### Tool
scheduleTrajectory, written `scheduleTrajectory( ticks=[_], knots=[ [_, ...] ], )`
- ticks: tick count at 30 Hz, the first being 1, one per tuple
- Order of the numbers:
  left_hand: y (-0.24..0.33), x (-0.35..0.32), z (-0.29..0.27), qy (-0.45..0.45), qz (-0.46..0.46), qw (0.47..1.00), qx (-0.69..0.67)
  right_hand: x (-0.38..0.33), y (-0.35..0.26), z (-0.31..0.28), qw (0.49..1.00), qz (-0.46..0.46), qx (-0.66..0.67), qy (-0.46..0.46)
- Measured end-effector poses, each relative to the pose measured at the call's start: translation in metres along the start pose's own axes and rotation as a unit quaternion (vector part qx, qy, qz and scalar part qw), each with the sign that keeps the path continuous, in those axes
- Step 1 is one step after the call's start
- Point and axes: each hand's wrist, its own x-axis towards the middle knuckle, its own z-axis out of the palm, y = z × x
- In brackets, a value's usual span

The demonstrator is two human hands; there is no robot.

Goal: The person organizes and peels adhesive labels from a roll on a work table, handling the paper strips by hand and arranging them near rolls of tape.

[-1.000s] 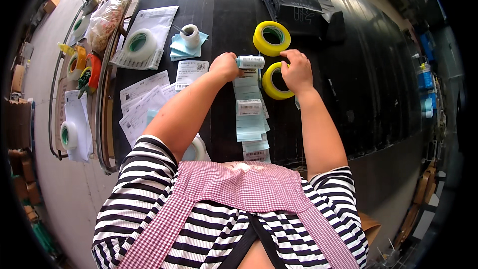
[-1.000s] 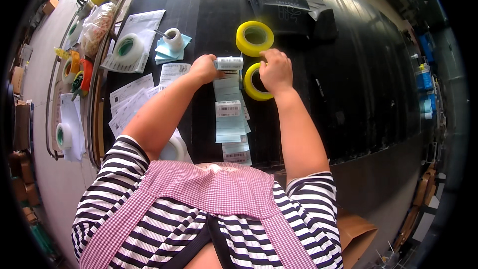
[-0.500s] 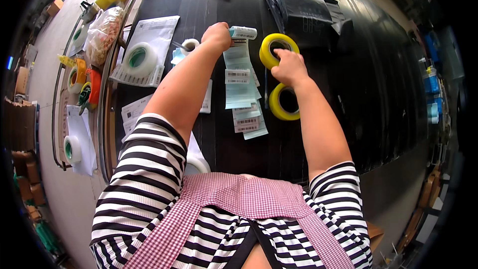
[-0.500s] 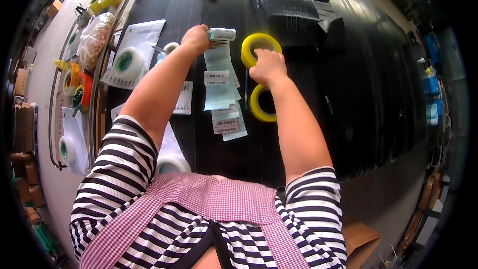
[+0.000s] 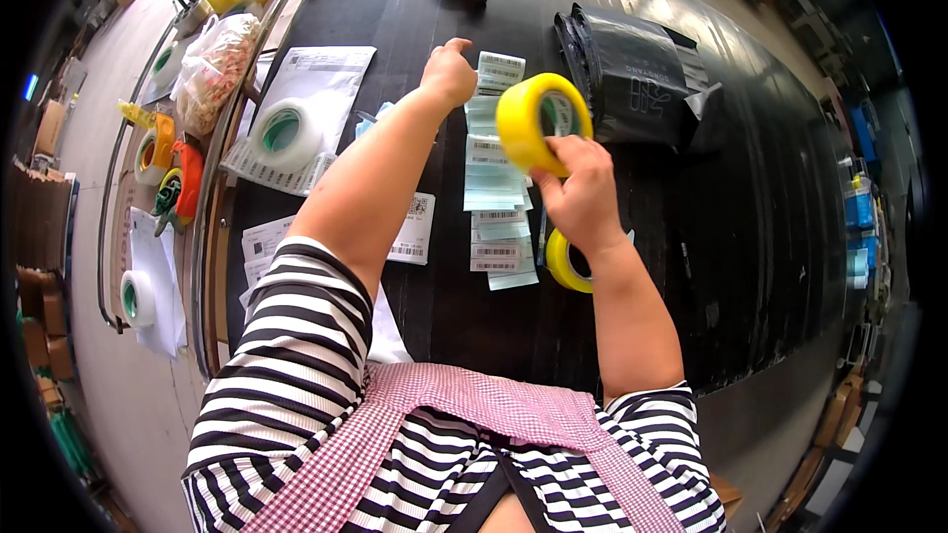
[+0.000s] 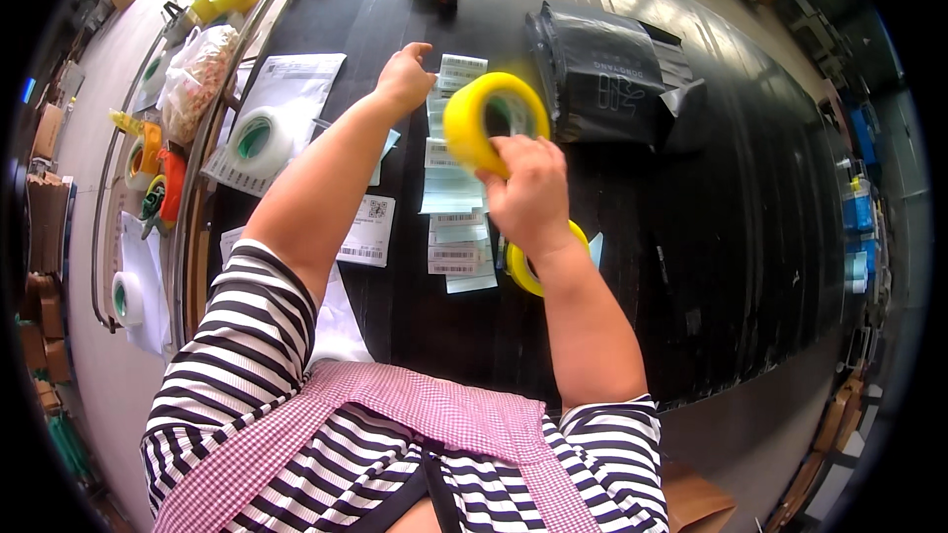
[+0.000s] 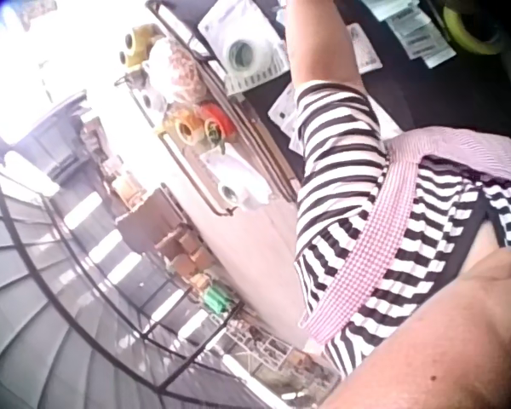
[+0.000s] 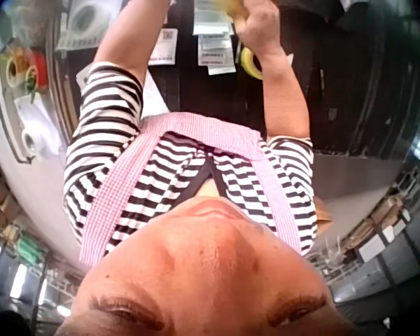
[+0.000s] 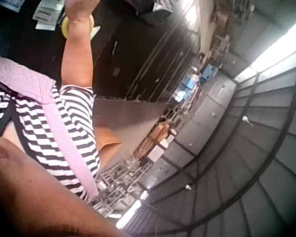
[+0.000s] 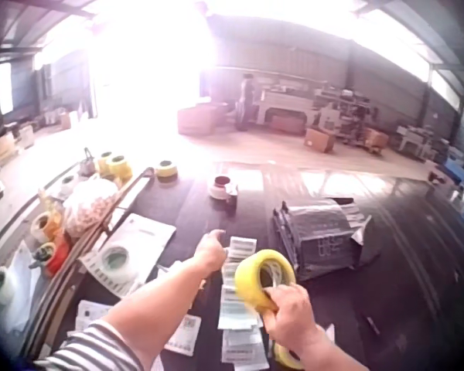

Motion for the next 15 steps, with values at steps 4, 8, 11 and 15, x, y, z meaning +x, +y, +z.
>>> scheduleTrajectory(
  ticks=[4,8,11,15],
  knots=[
    [0.007,-0.022,-0.038,0.0,0.042,0.995,-0.09,0.008,-0.009,0.033,0.995,-0.046,-0.065,-0.056],
    [0.007,-0.073,-0.079,-0.02,0.103,0.969,-0.224,0.018,0.017,0.073,0.986,-0.029,-0.126,-0.11],
    [0.0,-0.148,-0.135,-0.094,0.083,0.954,-0.273,0.015,0.012,0.075,0.988,-0.038,-0.11,-0.103],
    [-0.049,-0.222,-0.188,-0.088,0.015,0.958,-0.272,-0.008,-0.01,0.044,0.999,-0.042,-0.008,-0.008]
  ],
)
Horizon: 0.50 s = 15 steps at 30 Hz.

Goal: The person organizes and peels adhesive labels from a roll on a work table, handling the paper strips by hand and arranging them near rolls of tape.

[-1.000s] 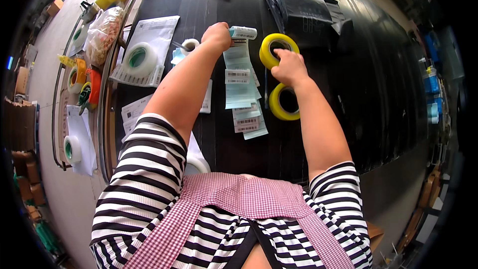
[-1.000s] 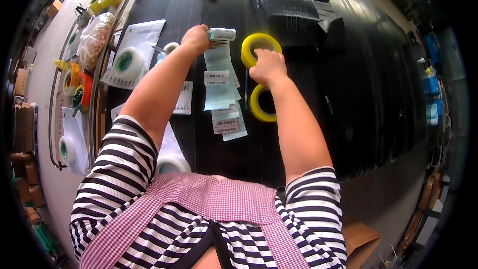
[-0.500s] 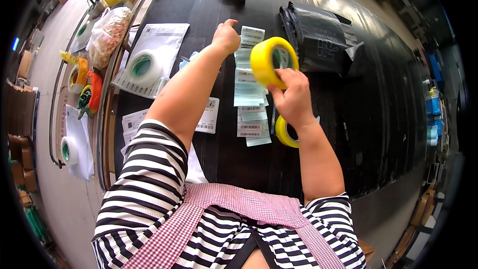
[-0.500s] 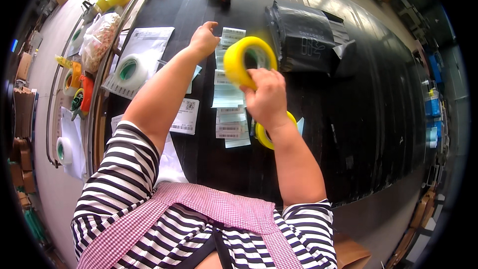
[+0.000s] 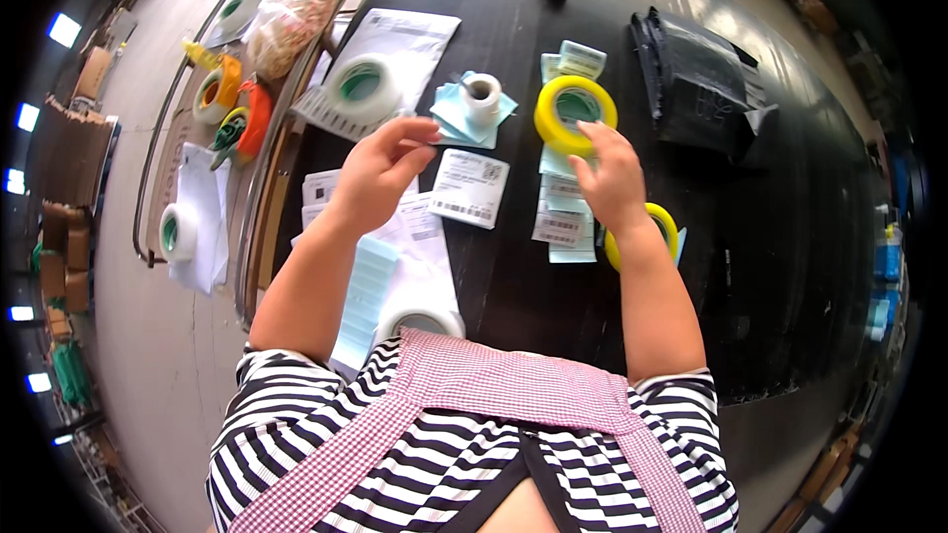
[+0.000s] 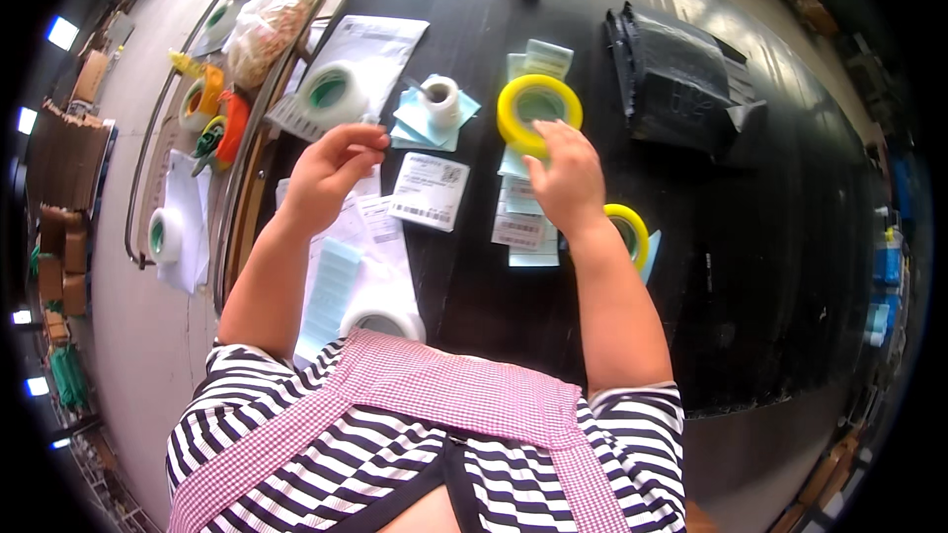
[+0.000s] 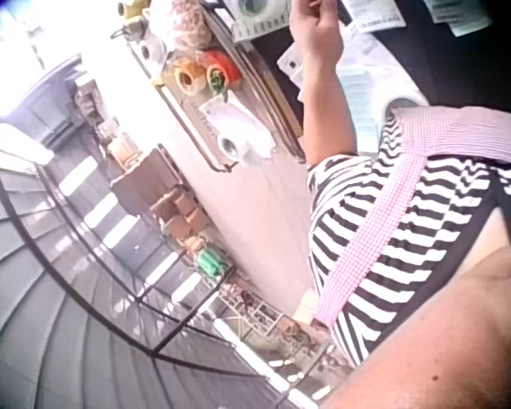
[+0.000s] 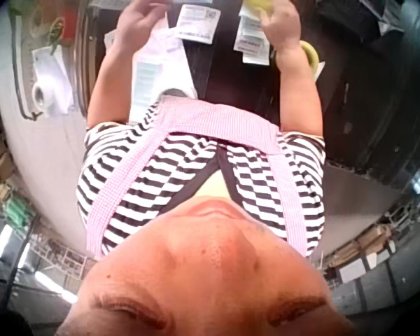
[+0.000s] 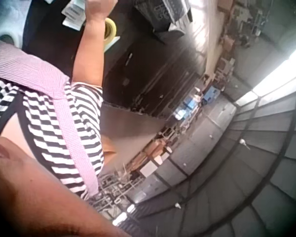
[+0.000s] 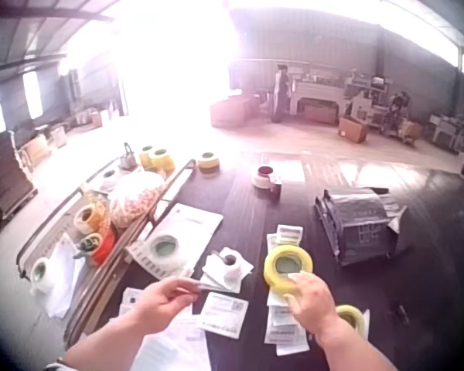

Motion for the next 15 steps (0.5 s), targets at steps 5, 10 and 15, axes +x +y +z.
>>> scheduleTrajectory(
  ticks=[5,10,15],
  knots=[
    [-0.059,-0.065,-0.044,0.032,-0.122,0.992,-0.001,-0.063,-0.059,-0.028,0.972,0.104,0.204,-0.053],
    [-0.089,-0.048,-0.013,0.006,-0.141,0.99,0.01,-0.11,-0.093,-0.006,0.77,0.301,0.526,-0.197],
    [-0.093,-0.009,0.024,0.063,-0.123,0.974,0.181,-0.115,-0.097,0.027,0.765,0.325,0.527,-0.177]
  ],
)
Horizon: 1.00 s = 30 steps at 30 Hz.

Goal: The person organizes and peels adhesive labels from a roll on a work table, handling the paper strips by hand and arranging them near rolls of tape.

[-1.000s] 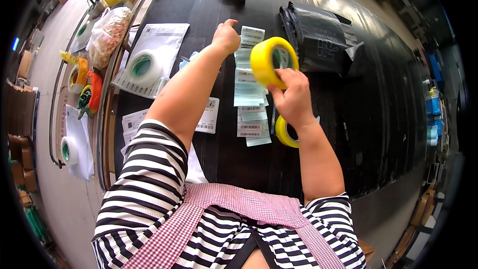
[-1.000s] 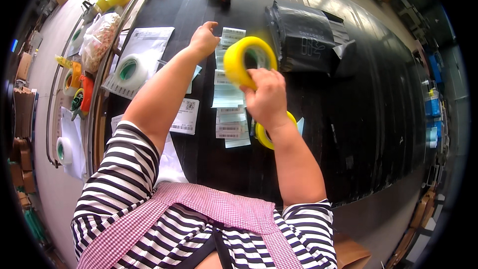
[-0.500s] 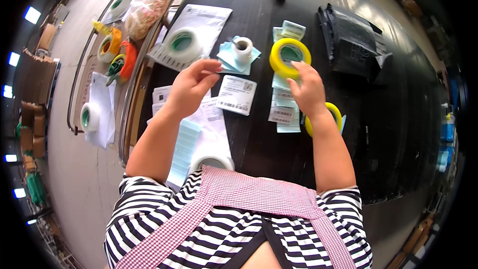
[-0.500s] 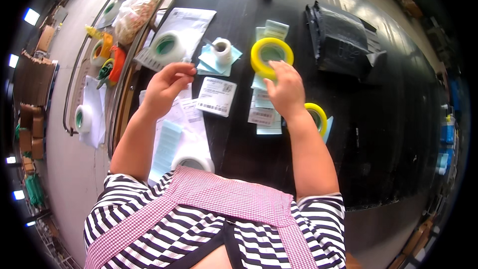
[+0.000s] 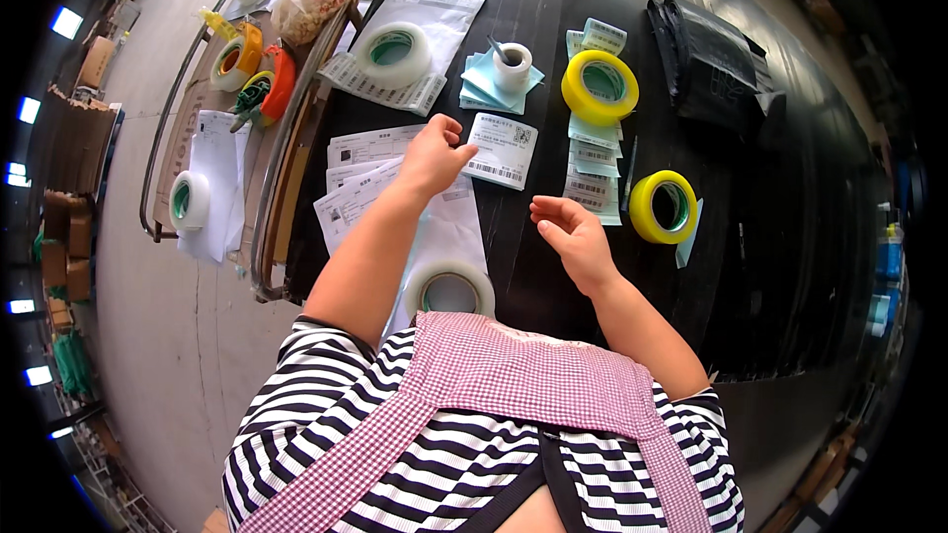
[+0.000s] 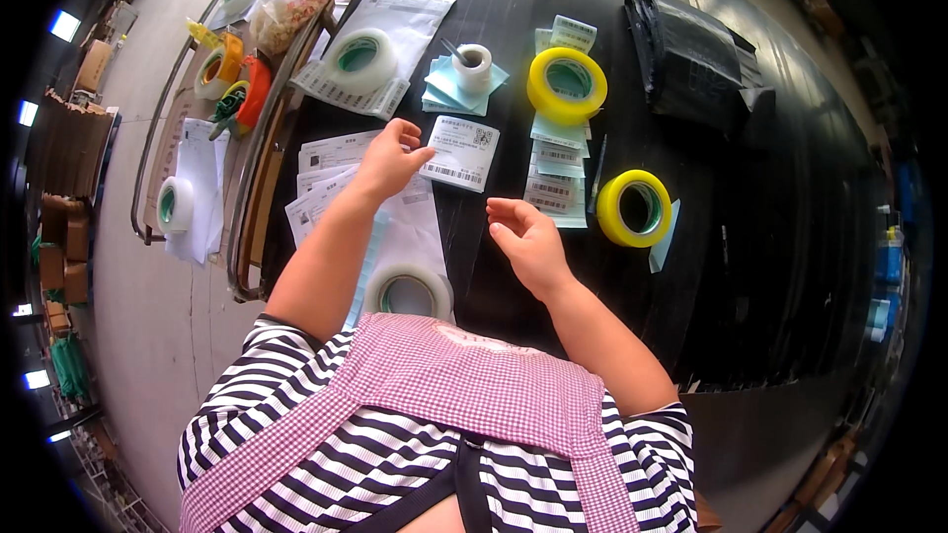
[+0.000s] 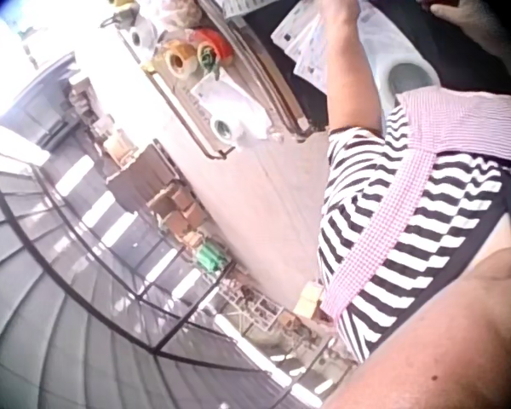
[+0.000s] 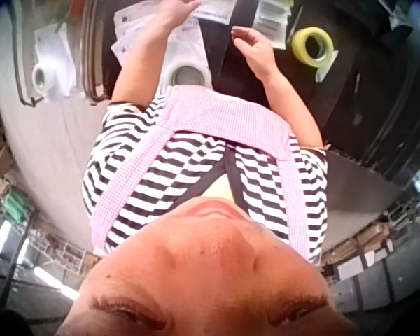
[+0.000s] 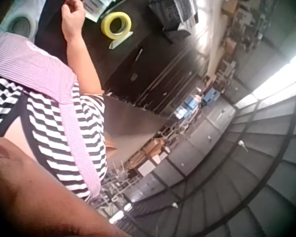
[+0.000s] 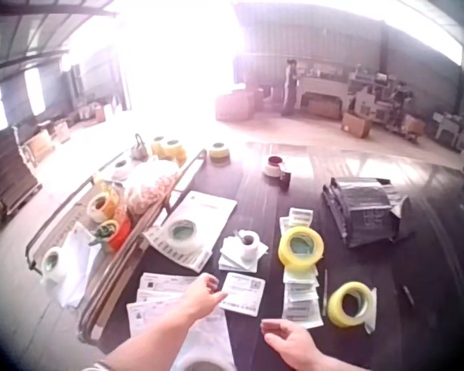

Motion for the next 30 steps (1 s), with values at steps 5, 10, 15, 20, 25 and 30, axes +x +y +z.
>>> scheduleTrajectory(
  ticks=[5,10,15,20,25,30],
  knots=[
    [0.004,0.003,0.021,0.031,0.009,0.996,0.083,0.003,0.016,0.004,0.999,0.02,0.003,0.028],
    [0.019,-0.01,0.047,0.035,0.041,0.998,-0.026,0.008,0.015,0.002,0.998,0.04,0.053,0.014],
    [0.041,-0.041,0.04,-0.006,0.061,0.994,-0.093,0.006,0.018,-0.001,0.996,0.045,0.031,0.071],
    [0.042,-0.053,0.023,-0.147,0.0,0.935,-0.324,0.007,0.002,0.018,0.983,-0.091,0.064,0.144],
    [0.041,-0.058,0.03,-0.193,0.017,0.912,-0.361,0.01,-0.01,0.005,0.989,-0.069,0.045,0.127],
    [0.029,-0.045,0.02,-0.116,0.017,0.952,-0.284,-0.004,-0.006,-0.032,0.977,-0.056,0.109,0.172]
  ],
)
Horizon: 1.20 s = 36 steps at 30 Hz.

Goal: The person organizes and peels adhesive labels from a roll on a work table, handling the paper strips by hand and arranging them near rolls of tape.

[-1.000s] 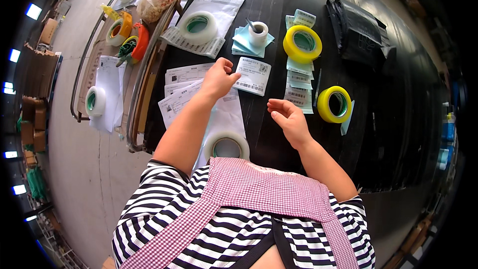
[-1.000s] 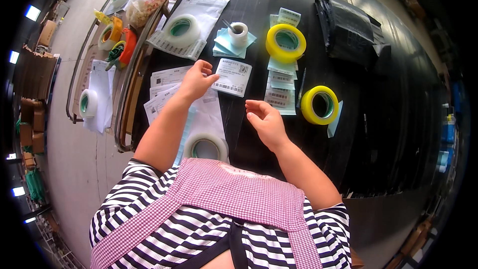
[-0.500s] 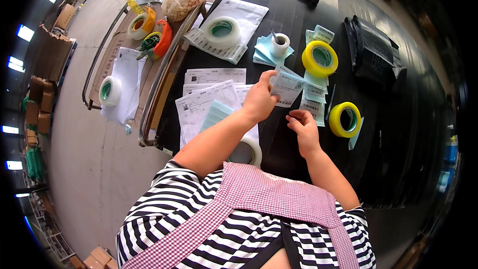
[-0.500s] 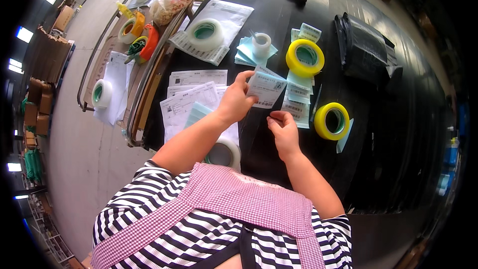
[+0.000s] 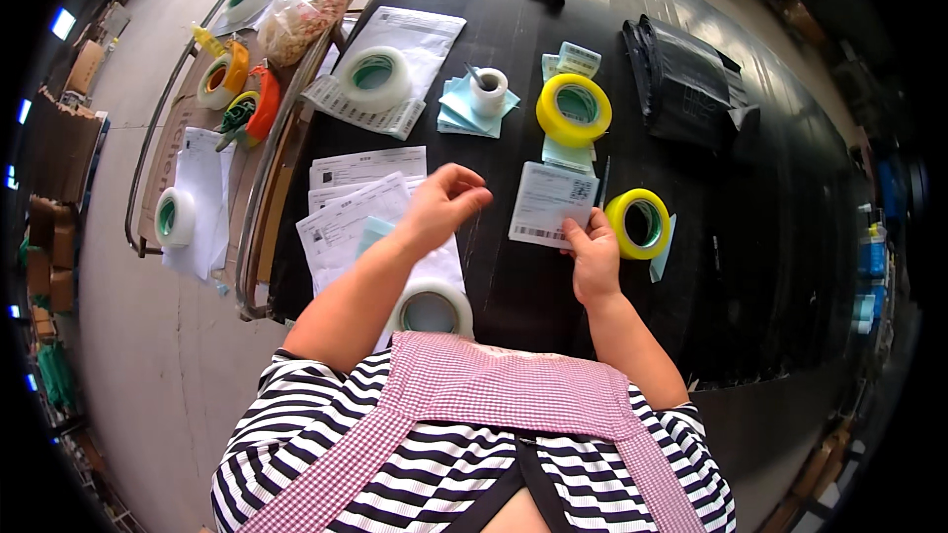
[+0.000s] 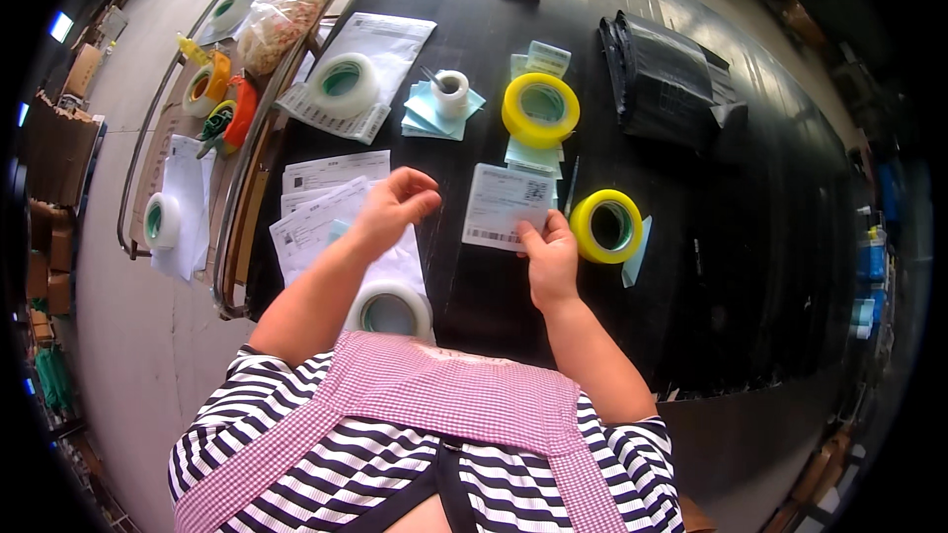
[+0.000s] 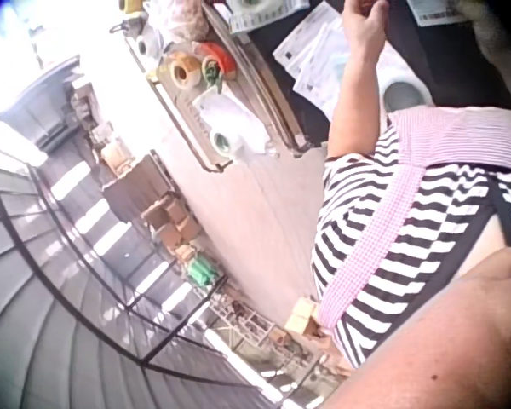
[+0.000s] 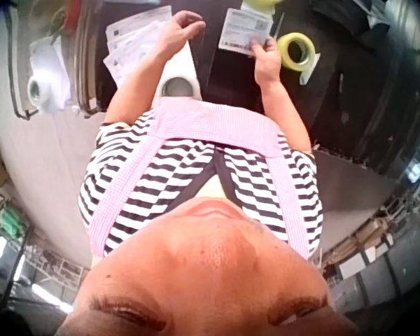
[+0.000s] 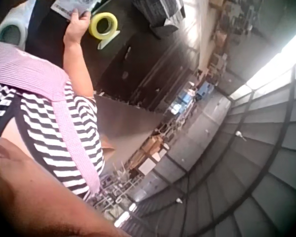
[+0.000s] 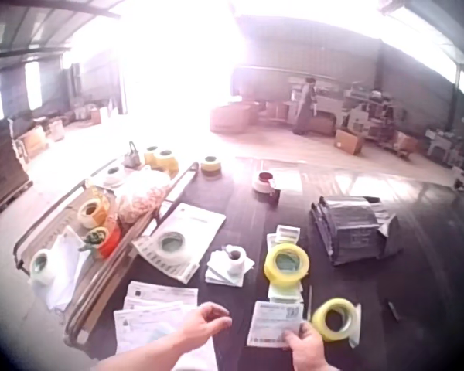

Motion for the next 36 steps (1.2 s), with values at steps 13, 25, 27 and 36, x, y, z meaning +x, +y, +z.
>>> scheduleTrajectory(
  ticks=[13,25,27,36],
  knots=[
    [-0.004,0.087,0.032,-0.059,0.143,0.966,0.206,0.106,-0.039,-0.03,0.997,0.059,0.012,0.043],
    [-0.022,0.082,0.057,0.08,0.029,0.977,0.197,0.089,-0.021,0.01,0.945,0.137,-0.298,0.002],
    [-0.03,0.083,0.048,0.117,0.058,0.96,0.248,0.086,-0.028,0.005,0.93,0.131,-0.343,-0.012],
    [-0.031,0.057,0.014,0.105,0.09,0.934,0.329,0.022,-0.109,-0.042,0.744,-0.043,-0.662,0.077]
  ],
)
